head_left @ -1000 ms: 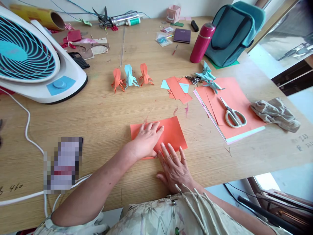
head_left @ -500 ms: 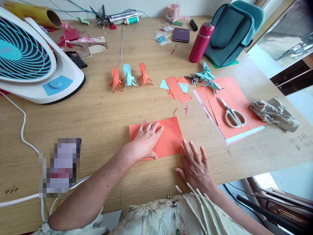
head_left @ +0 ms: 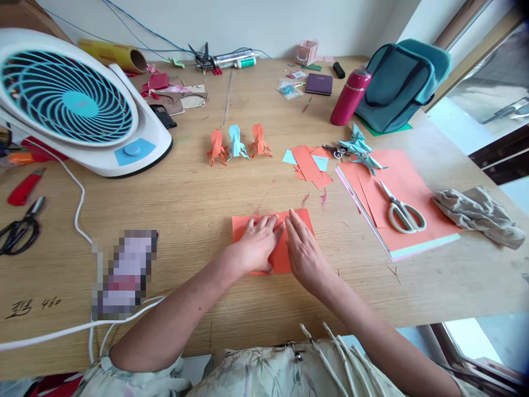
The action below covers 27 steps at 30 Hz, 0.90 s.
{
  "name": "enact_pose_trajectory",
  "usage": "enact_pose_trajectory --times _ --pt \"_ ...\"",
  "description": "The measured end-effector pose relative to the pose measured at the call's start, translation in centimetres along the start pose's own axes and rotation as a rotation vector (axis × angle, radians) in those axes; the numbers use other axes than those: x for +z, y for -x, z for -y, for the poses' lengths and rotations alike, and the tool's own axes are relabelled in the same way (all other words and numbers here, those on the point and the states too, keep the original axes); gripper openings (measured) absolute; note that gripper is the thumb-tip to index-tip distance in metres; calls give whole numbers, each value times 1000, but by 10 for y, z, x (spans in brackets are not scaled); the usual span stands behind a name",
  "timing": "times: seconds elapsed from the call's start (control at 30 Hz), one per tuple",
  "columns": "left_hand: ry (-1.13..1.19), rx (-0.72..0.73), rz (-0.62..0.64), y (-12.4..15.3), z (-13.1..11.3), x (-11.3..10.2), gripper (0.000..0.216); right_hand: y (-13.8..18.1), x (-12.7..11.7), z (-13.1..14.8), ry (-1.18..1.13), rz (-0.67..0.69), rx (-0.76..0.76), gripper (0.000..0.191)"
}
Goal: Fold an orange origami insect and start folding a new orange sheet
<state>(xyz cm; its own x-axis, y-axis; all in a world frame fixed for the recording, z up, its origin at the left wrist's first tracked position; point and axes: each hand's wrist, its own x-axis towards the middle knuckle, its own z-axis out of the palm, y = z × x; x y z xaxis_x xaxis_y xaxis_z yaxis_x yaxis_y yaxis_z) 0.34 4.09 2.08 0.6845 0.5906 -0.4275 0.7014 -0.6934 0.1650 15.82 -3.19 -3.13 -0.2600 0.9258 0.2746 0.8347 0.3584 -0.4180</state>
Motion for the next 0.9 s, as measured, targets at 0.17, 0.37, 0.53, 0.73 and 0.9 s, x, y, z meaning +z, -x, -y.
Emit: enact_pose_trajectory --times 0.17,0.37,0.53,0.73,0.9 --pt "18 -2 -25 2 2 -2 111 -21 30 -31 -3 17 -32 64" --pt "-3 -77 -51 12 -13 7 99 -16 38 -37 118 1 -55 52" --pt "-84 -161 -190 29 -55 38 87 -17 35 -33 168 32 -46 52" --pt "-106 -86 -259 49 -62 69 98 -21 23 -25 215 144 2 56" --pt "-150 -52 -303 55 -62 90 106 -22 20 -24 220 181 6 56"
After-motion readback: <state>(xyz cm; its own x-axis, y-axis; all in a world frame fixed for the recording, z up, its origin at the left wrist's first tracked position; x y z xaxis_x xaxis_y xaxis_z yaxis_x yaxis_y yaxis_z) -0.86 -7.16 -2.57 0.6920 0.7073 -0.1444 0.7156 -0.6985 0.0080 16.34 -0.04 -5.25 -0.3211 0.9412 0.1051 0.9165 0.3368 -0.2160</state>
